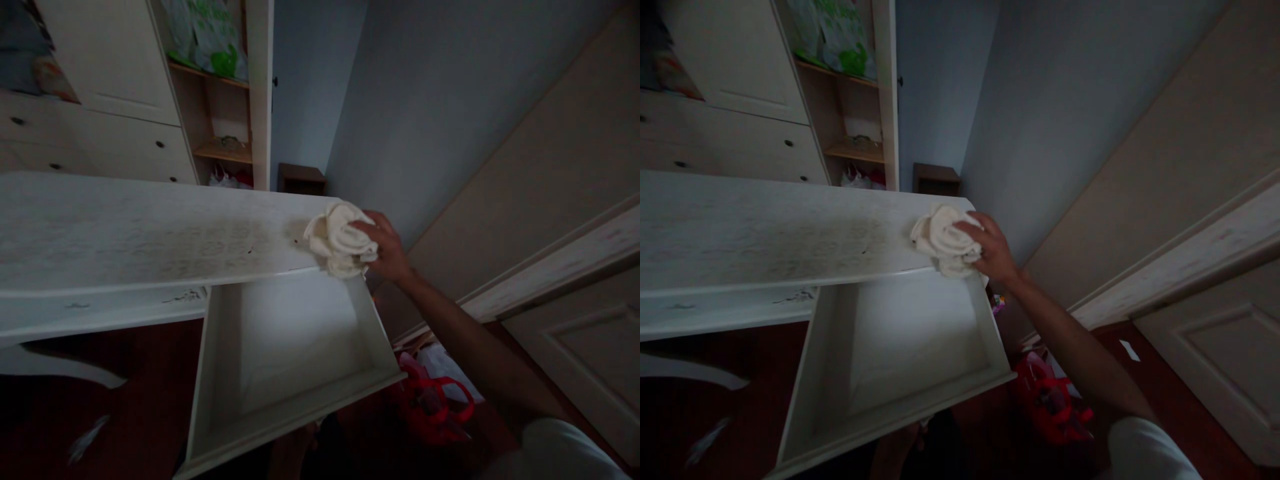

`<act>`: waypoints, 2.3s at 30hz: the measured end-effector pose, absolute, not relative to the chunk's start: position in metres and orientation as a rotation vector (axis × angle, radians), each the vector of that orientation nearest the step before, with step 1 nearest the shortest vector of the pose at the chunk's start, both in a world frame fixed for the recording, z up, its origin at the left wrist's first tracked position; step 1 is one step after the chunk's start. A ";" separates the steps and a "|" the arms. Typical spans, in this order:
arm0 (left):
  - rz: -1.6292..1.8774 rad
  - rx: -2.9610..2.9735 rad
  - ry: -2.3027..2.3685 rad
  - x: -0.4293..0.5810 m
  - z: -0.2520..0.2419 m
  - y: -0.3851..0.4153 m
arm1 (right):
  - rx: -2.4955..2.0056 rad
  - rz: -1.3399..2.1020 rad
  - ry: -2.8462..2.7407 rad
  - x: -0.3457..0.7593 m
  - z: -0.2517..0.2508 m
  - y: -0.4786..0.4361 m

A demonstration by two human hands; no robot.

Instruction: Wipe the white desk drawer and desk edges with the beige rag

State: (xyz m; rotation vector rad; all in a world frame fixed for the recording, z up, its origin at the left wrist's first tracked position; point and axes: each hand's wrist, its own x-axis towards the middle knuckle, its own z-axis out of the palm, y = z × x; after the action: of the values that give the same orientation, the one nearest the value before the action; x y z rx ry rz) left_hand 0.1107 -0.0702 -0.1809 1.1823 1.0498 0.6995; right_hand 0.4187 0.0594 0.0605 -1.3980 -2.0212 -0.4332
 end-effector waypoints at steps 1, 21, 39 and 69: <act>0.704 1.176 1.046 0.111 -0.181 -0.070 | -1.497 -0.455 -1.921 0.422 0.071 0.069; 0.643 0.651 0.806 0.129 -0.216 -0.078 | -1.615 0.315 -2.036 0.434 0.004 0.171; 0.697 0.690 0.763 0.126 -0.141 -0.064 | -1.514 0.126 -1.979 0.441 -0.018 0.166; 0.950 0.763 0.797 0.206 -0.135 0.111 | -1.543 -0.014 -1.865 0.429 -0.024 0.158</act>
State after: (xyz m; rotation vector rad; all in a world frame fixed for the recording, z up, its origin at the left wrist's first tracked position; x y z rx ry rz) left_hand 0.2063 0.1110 -0.1349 0.7633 0.7970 0.9497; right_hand 0.4289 0.1585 -0.0243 -1.5426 -1.8653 -0.0143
